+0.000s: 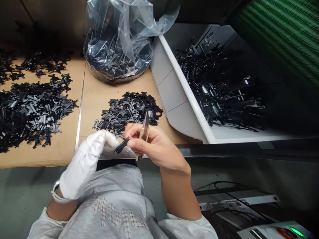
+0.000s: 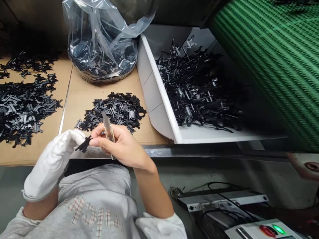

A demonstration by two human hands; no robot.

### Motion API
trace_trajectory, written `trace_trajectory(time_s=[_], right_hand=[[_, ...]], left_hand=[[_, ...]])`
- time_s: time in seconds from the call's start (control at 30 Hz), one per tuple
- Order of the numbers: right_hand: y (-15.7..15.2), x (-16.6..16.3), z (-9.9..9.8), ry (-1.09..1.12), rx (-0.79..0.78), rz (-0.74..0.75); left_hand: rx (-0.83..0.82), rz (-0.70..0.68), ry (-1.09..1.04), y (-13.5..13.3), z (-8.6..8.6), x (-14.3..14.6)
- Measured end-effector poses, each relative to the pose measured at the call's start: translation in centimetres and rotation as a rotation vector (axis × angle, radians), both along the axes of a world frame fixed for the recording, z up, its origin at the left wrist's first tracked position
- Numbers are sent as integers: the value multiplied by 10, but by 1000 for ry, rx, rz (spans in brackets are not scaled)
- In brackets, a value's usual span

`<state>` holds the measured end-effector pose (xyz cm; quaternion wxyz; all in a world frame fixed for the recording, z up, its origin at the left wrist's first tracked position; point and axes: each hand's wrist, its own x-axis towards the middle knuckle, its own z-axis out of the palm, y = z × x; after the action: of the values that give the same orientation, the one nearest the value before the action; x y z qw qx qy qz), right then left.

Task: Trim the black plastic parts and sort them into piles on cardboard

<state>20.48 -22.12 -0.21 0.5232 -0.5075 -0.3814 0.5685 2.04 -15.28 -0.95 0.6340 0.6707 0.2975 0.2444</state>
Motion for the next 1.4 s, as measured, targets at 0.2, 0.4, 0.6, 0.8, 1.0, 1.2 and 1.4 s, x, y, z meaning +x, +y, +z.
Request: trace_trajectory(time_s=[0.2, 0.4, 0.6, 0.8, 1.0, 1.2, 1.4], right_hand=[[-5, 0, 4, -153, 72, 0], [-23, -2, 3, -533, 276, -131], [-29, -5, -1, -863, 488, -205], [-28, -7, -5, -917, 536, -256], [-23, -7, -5, -891, 502, -355], [-27, 7, -10, -818, 392, -554], [-38, 18, -19, -817, 297, -602]], left_hand=[[-177, 73, 2, -5, 12, 12], [-193, 182, 59, -4, 12, 15], [-282, 218, 87, -3, 15, 15], [-308, 248, 102, -5, 11, 12], [-268, 133, 68, -9, 9, 2], [295, 122, 313, 16, -5, 18], [736, 63, 856, 37, -25, 55]])
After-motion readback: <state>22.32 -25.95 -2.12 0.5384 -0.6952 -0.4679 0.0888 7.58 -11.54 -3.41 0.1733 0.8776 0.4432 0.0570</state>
